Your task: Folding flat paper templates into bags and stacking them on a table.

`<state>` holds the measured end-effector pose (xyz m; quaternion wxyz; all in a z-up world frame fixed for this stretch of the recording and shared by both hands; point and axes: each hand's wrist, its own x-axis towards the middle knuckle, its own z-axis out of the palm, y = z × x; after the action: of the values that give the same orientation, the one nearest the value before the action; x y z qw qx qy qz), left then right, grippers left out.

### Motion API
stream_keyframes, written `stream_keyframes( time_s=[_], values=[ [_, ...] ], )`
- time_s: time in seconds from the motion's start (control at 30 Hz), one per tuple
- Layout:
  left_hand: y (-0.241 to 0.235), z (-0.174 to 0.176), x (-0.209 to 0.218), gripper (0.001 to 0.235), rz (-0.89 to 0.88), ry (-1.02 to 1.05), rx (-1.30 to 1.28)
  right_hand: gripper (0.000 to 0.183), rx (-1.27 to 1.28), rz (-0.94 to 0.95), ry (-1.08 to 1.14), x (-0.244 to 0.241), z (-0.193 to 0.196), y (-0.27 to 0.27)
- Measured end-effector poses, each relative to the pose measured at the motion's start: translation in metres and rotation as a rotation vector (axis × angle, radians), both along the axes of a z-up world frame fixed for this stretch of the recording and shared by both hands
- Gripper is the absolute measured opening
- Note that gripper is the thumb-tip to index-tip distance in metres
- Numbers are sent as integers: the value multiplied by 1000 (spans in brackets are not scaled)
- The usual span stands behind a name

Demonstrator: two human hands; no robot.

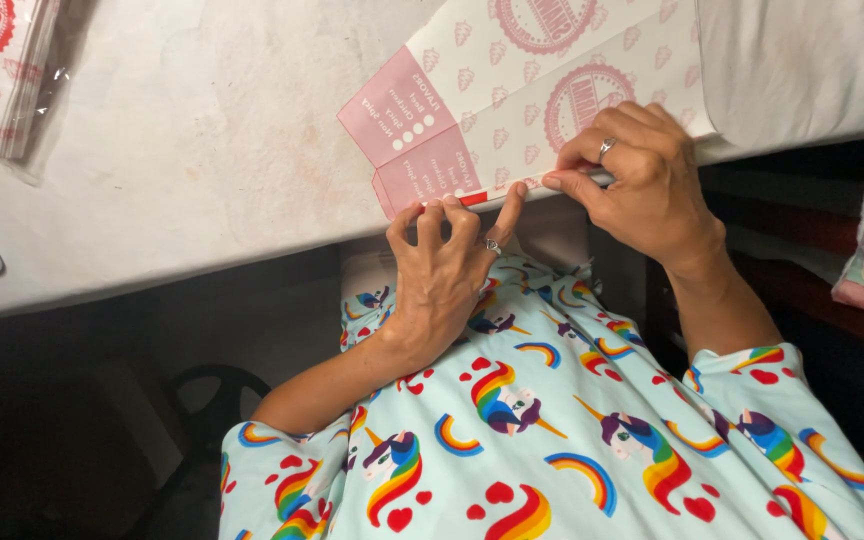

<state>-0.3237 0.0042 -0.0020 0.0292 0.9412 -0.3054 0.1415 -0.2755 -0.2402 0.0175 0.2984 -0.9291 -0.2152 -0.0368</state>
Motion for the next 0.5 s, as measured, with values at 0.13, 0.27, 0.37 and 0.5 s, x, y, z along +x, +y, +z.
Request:
stream_keyframes(
  time_s=[0.13,0.27,0.37,0.5],
  values=[
    [-1,6,1,75,55,7,94,39,-229,-54,-130,-8,5,-2],
    [-7,10,4,83,56,-10,125,34,-178,-53,-100,-9,5,-16],
    [-13,9,3,78,79,-30,131,33,-159,-76,-128,-12,2,-17],
    [-15,10,3,80,66,-24,194,38,-216,-77,-207,-10,0,-18]
  ],
)
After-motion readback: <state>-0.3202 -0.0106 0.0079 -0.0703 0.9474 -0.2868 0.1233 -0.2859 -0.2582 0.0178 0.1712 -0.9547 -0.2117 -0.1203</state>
